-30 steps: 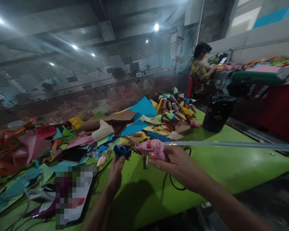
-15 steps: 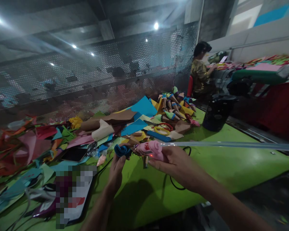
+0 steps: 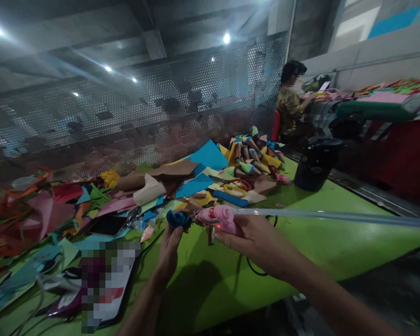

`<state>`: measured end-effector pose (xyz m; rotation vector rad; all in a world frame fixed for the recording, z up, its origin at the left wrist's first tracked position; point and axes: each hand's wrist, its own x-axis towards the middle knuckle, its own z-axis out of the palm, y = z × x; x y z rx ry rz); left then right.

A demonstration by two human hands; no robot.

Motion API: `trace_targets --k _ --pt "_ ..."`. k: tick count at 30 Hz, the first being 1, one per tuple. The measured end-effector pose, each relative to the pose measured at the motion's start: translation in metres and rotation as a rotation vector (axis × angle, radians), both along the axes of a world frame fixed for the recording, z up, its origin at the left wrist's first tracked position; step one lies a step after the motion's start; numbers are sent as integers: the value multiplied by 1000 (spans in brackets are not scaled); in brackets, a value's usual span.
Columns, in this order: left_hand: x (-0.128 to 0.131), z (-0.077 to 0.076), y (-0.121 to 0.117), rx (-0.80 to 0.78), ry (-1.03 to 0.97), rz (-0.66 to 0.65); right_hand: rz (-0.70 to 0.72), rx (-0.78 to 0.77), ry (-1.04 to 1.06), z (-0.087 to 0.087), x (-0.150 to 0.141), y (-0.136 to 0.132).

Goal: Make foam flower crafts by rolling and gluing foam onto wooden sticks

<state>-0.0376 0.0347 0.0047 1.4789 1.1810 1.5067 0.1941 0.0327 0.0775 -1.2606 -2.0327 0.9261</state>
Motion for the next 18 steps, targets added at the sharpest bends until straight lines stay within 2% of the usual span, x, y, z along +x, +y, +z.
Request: trace_targets --k 11,18 --pt "-1 -1 0 -17 7 9 29 -33 -13 0 -2 -1" --pt "-3 -3 0 -18 30 4 30 -3 -25 0 -3 0"
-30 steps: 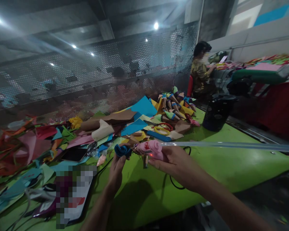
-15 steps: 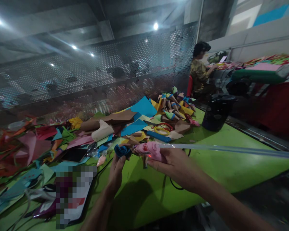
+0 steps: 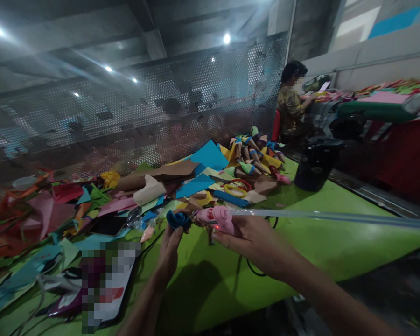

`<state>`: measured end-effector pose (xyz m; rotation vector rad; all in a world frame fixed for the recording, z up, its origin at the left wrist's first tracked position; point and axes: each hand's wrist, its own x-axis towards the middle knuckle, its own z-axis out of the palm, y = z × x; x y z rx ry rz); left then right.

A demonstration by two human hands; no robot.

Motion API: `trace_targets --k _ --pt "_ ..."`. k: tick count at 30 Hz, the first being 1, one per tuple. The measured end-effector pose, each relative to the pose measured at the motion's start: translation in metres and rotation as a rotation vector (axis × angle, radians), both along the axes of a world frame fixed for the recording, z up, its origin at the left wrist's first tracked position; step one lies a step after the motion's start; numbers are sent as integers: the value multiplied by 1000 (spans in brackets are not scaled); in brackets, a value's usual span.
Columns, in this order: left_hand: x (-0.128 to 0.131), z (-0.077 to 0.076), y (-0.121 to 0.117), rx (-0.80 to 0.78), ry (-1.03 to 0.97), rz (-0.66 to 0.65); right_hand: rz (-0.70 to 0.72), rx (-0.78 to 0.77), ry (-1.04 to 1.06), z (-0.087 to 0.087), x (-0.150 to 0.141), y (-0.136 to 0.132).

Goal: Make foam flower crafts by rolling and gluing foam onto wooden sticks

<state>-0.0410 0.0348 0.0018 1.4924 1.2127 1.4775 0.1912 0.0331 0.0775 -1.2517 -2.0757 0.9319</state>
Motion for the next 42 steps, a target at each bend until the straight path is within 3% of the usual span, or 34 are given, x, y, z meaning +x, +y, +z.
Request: trace_targets --k 22,27,37,42 --pt "3 0 1 25 -53 -8 -33 43 57 -1 4 -1" --pt "3 2 0 12 -59 14 28 12 84 1 3 0" --pt "7 1 1 -11 -123 50 -51 -32 128 -5 11 1" --pt "3 -3 3 -20 -94 34 -215 -156 247 -18 35 8"
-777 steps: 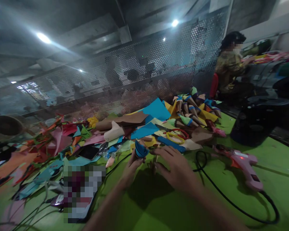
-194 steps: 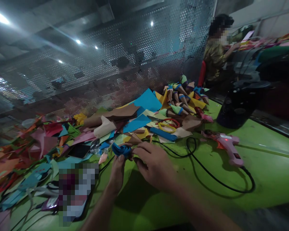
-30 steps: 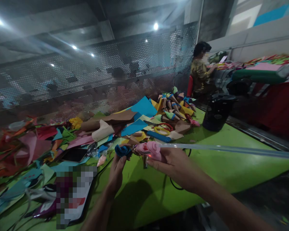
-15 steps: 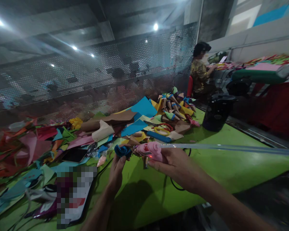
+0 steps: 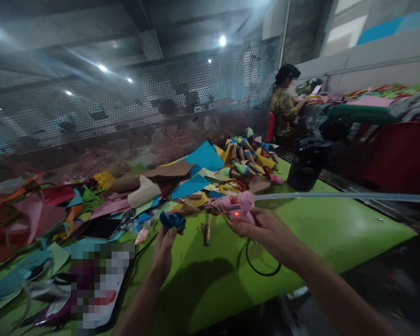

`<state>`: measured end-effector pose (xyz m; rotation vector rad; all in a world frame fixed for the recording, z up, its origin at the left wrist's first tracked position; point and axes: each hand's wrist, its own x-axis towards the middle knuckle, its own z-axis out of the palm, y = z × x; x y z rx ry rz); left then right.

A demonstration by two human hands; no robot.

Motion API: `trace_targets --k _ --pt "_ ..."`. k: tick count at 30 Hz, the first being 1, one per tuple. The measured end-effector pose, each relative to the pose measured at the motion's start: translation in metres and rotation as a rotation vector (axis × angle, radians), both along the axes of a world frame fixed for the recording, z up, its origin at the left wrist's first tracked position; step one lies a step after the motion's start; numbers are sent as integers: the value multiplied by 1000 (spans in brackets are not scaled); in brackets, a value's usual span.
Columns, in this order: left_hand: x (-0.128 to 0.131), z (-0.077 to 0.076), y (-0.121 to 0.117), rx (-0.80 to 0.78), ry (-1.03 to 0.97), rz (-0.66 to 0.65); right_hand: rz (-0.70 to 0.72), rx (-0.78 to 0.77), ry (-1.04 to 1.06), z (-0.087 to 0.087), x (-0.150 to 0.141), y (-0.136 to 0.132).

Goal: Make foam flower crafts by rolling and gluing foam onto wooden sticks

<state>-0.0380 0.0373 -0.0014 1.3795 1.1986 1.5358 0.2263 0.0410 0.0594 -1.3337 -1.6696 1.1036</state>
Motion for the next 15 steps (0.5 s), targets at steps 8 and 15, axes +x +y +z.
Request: trace_targets --k 8,15 --pt "-6 -5 3 -49 -3 27 -438 32 119 -23 70 16" --pt "-11 -9 6 -59 -24 6 -583 -53 -190 -51 109 31"
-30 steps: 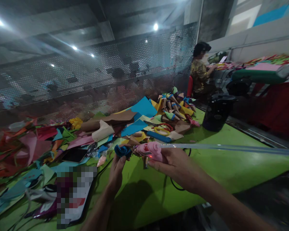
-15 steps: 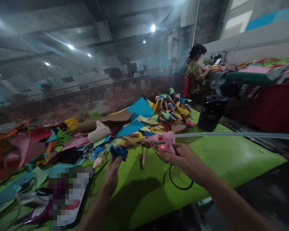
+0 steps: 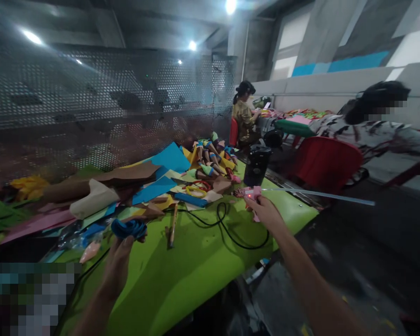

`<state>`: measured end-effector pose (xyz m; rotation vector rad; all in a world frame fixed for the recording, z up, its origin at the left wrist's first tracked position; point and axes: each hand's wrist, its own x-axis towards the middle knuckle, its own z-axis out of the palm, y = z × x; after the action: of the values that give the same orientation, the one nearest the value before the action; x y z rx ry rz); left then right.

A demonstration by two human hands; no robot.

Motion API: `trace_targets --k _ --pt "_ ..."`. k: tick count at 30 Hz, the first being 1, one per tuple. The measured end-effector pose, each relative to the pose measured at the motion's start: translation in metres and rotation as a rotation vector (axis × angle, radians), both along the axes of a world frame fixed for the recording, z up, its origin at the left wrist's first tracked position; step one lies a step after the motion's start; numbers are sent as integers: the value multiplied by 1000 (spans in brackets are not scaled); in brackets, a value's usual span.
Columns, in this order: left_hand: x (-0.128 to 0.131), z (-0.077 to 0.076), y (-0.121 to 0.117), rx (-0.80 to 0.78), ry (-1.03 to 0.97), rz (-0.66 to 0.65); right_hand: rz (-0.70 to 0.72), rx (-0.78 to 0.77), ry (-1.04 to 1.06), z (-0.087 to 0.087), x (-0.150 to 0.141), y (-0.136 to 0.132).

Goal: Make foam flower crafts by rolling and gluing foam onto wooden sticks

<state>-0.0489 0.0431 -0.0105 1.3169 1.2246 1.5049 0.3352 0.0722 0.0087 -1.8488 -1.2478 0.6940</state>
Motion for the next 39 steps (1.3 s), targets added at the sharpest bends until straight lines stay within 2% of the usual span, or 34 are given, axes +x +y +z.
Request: trace_targets --k 3,7,11,13,14,16,19,21,24,28,33,39 --pt "1 2 -1 -4 -5 -15 -7 -108 -185 4 1 -1" --pt "5 6 -5 15 -12 -68 -11 -251 -470 20 2 -6" --pt "9 9 -8 11 -15 -81 4 -285 -672 31 4 -11" --pt "10 10 -8 21 -36 -95 -14 -198 -743 36 -1 -14" --pt "11 11 -8 28 -42 -102 -15 -101 -766 39 -8 -17" --pt "11 12 -9 41 -35 -110 77 190 -759 46 -28 -23" --pt "11 13 -9 68 16 -112 431 536 -599 56 -73 -30" --pt "10 12 -9 85 47 -114 583 694 -487 58 -107 -34" --pt "9 12 -8 89 85 -104 718 796 -342 54 -152 -36" --pt "9 12 -8 97 120 -102 744 899 -258 43 -188 -38" --pt "11 16 -10 90 94 -123 697 965 -236 28 -201 -41" --pt "14 19 -13 28 69 -106 648 973 -241 15 -206 -40"
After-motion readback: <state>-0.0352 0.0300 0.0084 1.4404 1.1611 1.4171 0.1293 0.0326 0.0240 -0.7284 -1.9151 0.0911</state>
